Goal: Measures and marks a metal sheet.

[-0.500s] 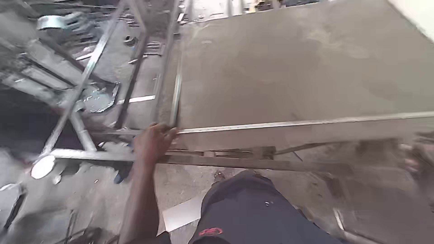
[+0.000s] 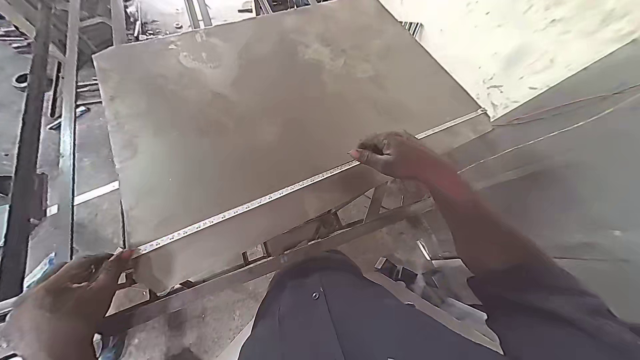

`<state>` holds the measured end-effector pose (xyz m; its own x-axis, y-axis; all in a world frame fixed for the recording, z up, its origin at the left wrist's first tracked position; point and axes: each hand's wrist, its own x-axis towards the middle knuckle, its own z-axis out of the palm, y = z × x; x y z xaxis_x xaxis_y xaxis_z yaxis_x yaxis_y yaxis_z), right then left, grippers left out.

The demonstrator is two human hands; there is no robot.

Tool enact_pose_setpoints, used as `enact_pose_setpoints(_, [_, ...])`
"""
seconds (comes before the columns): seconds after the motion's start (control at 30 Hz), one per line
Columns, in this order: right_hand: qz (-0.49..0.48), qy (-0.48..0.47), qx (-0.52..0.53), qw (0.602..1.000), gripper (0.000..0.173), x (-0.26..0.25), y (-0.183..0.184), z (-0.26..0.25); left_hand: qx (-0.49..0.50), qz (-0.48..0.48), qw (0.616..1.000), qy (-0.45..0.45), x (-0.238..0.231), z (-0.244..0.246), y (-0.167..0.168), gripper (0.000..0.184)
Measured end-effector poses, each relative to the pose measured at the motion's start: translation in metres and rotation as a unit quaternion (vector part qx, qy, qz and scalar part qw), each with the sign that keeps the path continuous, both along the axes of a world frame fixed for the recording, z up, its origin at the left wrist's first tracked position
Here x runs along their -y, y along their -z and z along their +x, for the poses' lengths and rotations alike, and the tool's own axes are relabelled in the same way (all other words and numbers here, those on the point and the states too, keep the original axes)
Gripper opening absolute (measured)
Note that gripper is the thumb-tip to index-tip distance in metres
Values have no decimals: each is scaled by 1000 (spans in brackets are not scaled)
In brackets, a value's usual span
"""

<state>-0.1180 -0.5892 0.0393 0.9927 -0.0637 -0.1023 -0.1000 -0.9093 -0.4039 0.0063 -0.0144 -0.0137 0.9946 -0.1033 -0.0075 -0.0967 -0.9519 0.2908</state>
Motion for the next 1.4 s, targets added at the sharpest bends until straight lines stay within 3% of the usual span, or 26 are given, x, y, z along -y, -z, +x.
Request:
enact_pose_setpoints(0.3, [-65,-80,-111,988,50,10,16,46,66,9,998,-23,-10,4,23,55])
enact_pose_setpoints(0.47, [-50,-39,-165,984,51,24,16,62,98,-19,995,5,-27,12,42,50])
enact_pose_setpoints(0.67, [-54,-29,-191,980,50,43,20,56,62,-17,998,-15,-23,11,39,53])
enact_pose_setpoints(0.83, [-57,-78,-190,977,46,43,21,58,101,-5,995,2,-23,12,42,47])
enact_pose_setpoints(1.03, [-126,-129,-197,964,39,36,15,63,97,10,995,-19,-31,17,47,44])
enact_pose_setpoints(1.2, [-144,-140,-209,957,38,33,13,68,111,-17,994,-8,-34,19,53,39])
enact_pose_setpoints(1.4, [-148,-141,-226,952,39,31,11,72,131,21,991,2,-32,19,51,34])
